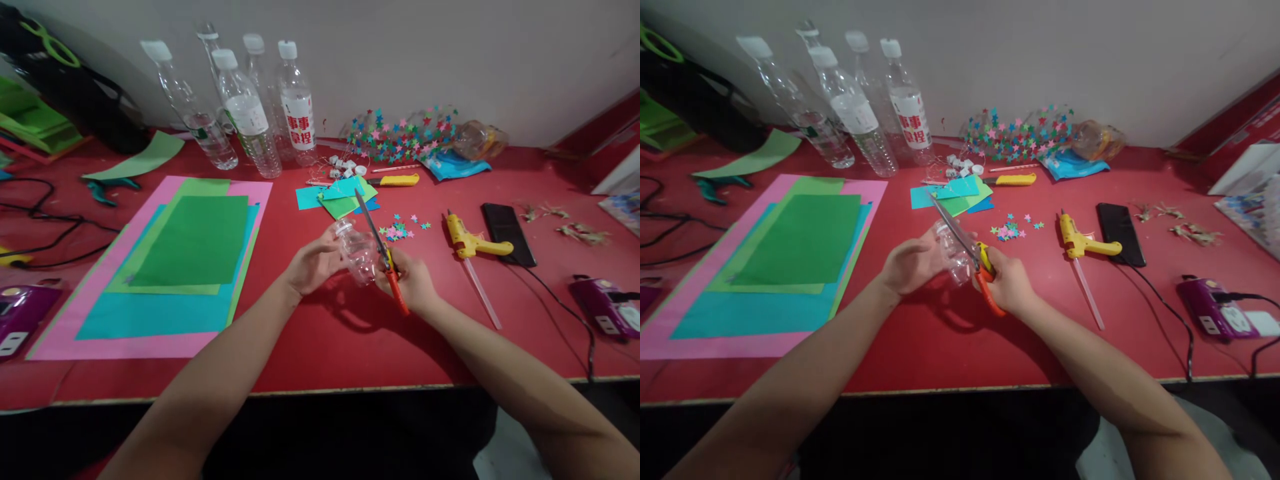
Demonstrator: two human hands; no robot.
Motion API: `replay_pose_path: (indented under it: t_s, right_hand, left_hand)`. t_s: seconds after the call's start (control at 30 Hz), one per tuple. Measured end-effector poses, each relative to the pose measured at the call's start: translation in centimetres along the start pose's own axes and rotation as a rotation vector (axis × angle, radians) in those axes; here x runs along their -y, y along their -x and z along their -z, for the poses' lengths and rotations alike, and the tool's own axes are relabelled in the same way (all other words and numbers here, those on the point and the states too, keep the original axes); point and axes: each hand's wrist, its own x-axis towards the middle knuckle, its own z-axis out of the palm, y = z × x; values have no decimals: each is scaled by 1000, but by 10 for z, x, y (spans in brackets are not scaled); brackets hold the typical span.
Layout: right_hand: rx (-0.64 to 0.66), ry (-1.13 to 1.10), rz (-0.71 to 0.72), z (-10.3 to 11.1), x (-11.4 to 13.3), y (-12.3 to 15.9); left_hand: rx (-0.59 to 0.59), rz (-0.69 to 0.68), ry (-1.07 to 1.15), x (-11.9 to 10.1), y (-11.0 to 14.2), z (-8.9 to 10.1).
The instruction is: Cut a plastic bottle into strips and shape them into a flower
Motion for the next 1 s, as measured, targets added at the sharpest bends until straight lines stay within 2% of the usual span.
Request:
replay_pose_path:
  t_s: [0.17, 0.33, 0.53, 0.7, 0.87, 1.0]
  right_hand:
    - [20, 19, 28, -1, 2, 3]
    - [9, 24, 40, 4, 4, 4]
    - [-18, 34, 52, 8, 7, 1]
    - [-30, 56, 67, 6, 5, 0]
    - [7, 91, 105, 2, 4, 2]
    - [54, 111, 130, 0, 6, 3]
  left_hand:
    - [-109, -7, -94, 2, -2, 0]
    - [-90, -15, -91, 3, -4, 3]
    - [-85, -27, -223, 0, -4, 3]
    - [-98, -35, -250, -1, -4, 0]
    - [-205, -24, -253, 8, -6, 0]
    - [-230, -57, -254, 18, -5, -1]
